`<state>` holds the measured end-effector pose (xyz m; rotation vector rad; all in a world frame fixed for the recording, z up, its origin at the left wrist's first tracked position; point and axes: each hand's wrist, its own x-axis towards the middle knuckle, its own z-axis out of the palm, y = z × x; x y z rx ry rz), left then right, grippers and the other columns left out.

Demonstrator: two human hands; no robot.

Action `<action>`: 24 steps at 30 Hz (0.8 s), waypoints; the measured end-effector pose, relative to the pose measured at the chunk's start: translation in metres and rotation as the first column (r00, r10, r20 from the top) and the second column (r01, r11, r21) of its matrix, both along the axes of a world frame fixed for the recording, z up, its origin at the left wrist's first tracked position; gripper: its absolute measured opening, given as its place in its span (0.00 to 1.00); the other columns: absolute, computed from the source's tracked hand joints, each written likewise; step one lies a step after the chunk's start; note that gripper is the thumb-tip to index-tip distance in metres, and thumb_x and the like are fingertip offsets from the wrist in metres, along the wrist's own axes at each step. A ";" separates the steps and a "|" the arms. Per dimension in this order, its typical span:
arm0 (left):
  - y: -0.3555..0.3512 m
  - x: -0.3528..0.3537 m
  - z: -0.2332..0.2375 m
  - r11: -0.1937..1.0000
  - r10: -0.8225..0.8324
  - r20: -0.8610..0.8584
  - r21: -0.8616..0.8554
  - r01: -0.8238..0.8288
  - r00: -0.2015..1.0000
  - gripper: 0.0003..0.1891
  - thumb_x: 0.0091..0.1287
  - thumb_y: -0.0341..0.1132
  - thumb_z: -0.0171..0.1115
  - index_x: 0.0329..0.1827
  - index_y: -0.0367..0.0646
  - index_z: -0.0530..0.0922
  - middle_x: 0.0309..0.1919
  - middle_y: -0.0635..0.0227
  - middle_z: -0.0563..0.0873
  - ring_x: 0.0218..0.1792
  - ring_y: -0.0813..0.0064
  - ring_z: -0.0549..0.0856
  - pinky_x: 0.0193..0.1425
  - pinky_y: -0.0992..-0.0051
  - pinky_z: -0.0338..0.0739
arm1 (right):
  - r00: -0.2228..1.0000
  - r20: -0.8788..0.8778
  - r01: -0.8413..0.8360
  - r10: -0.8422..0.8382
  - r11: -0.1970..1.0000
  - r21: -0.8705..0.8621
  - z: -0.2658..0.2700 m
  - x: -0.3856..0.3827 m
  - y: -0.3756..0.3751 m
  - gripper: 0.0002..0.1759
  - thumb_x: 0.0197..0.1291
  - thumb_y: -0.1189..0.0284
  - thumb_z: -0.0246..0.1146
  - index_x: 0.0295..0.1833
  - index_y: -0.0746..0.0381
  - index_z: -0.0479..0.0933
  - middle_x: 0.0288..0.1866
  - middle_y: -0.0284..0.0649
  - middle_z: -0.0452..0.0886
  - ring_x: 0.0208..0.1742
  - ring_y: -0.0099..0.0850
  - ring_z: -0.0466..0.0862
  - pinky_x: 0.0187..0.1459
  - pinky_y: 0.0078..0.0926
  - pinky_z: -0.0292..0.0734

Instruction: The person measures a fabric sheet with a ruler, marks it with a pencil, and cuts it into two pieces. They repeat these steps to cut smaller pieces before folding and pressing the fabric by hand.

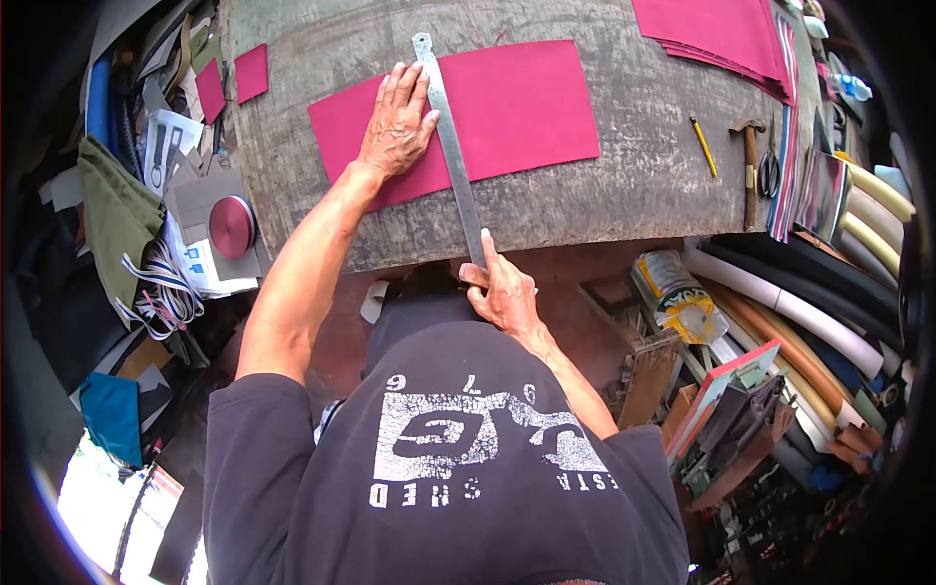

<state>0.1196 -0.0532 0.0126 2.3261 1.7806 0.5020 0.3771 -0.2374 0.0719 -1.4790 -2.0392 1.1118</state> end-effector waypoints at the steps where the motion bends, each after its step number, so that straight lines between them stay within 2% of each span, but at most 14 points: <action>1: -0.001 -0.002 0.001 0.999 -0.021 -0.004 -0.037 0.021 1.000 0.39 0.73 0.49 0.60 0.80 0.36 0.60 0.80 0.53 0.59 0.82 0.51 0.54 0.86 0.54 0.48 | 1.000 0.011 -0.002 0.002 1.000 0.004 0.000 0.001 -0.001 0.49 0.51 0.78 0.70 0.80 0.66 0.60 0.34 0.42 0.82 0.33 0.42 0.85 0.35 0.41 0.82; 3: -0.001 -0.006 0.005 0.993 -0.060 -0.012 -0.106 0.059 0.998 0.48 0.70 0.59 0.63 0.82 0.36 0.56 0.82 0.52 0.55 0.84 0.50 0.48 0.87 0.54 0.43 | 0.999 0.032 -0.011 0.010 1.000 0.016 -0.001 0.002 0.000 0.50 0.50 0.79 0.70 0.81 0.66 0.58 0.34 0.41 0.83 0.33 0.41 0.84 0.35 0.41 0.82; 6: -0.003 -0.007 0.015 0.983 -0.106 -0.008 -0.153 0.103 0.994 0.64 0.56 0.70 0.70 0.82 0.32 0.50 0.82 0.47 0.51 0.84 0.47 0.46 0.87 0.53 0.42 | 1.000 0.027 -0.009 0.009 1.000 0.018 -0.003 0.003 0.000 0.51 0.50 0.79 0.70 0.81 0.66 0.57 0.34 0.40 0.83 0.33 0.41 0.84 0.35 0.40 0.82; 9: -0.003 -0.008 0.015 0.978 -0.118 0.000 -0.171 0.117 0.993 0.75 0.42 0.78 0.73 0.83 0.30 0.48 0.83 0.47 0.49 0.84 0.48 0.44 0.87 0.53 0.40 | 1.000 0.016 -0.025 0.024 0.999 0.021 -0.004 0.004 -0.001 0.51 0.50 0.78 0.70 0.81 0.67 0.57 0.33 0.41 0.82 0.33 0.41 0.84 0.36 0.40 0.82; 12: -0.003 -0.008 0.012 0.980 -0.106 -0.001 -0.167 0.104 0.994 0.77 0.39 0.78 0.74 0.82 0.30 0.48 0.82 0.46 0.49 0.84 0.47 0.44 0.87 0.52 0.41 | 0.984 0.151 -0.095 0.092 0.995 0.009 -0.003 0.004 0.000 0.51 0.51 0.77 0.70 0.81 0.69 0.55 0.34 0.41 0.81 0.33 0.41 0.83 0.36 0.41 0.81; 15: -0.003 -0.008 0.010 0.980 -0.105 -0.013 -0.170 0.102 0.994 0.78 0.39 0.77 0.75 0.82 0.30 0.48 0.82 0.46 0.49 0.84 0.47 0.44 0.87 0.52 0.41 | 0.973 0.183 -0.150 0.142 0.988 0.028 -0.011 0.007 -0.003 0.52 0.51 0.77 0.70 0.81 0.71 0.54 0.36 0.43 0.79 0.33 0.42 0.82 0.37 0.42 0.81; 18: -0.002 -0.008 0.011 0.981 -0.095 -0.003 -0.170 0.093 0.996 0.78 0.37 0.80 0.72 0.82 0.31 0.50 0.83 0.47 0.50 0.84 0.47 0.44 0.87 0.51 0.41 | 0.983 0.124 -0.145 0.138 0.988 0.046 -0.008 0.008 0.001 0.51 0.53 0.75 0.71 0.81 0.70 0.54 0.37 0.44 0.77 0.33 0.43 0.82 0.36 0.43 0.81; 21: -0.002 -0.007 0.014 0.981 -0.084 0.000 -0.175 0.083 0.996 0.78 0.37 0.79 0.73 0.82 0.31 0.50 0.83 0.47 0.50 0.84 0.47 0.44 0.87 0.51 0.41 | 0.975 0.220 -0.010 0.004 1.000 0.029 0.016 0.008 0.014 0.48 0.57 0.73 0.71 0.81 0.68 0.57 0.38 0.45 0.77 0.32 0.45 0.82 0.34 0.45 0.82; 22: -0.002 -0.007 0.014 0.980 -0.083 0.003 -0.179 0.083 0.997 0.78 0.37 0.79 0.73 0.82 0.31 0.50 0.83 0.47 0.50 0.84 0.47 0.44 0.87 0.51 0.41 | 0.983 0.158 0.081 -0.097 0.991 0.105 0.017 0.011 0.020 0.43 0.61 0.71 0.71 0.79 0.65 0.61 0.40 0.47 0.76 0.31 0.45 0.82 0.31 0.45 0.81; 24: -0.003 -0.006 0.014 0.979 -0.082 0.004 -0.189 0.081 0.997 0.78 0.36 0.78 0.74 0.82 0.30 0.50 0.83 0.48 0.50 0.84 0.47 0.44 0.87 0.51 0.41 | 0.974 0.025 0.210 -0.224 0.944 0.254 0.028 0.013 0.052 0.36 0.66 0.72 0.67 0.77 0.64 0.65 0.41 0.47 0.75 0.29 0.43 0.80 0.35 0.43 0.80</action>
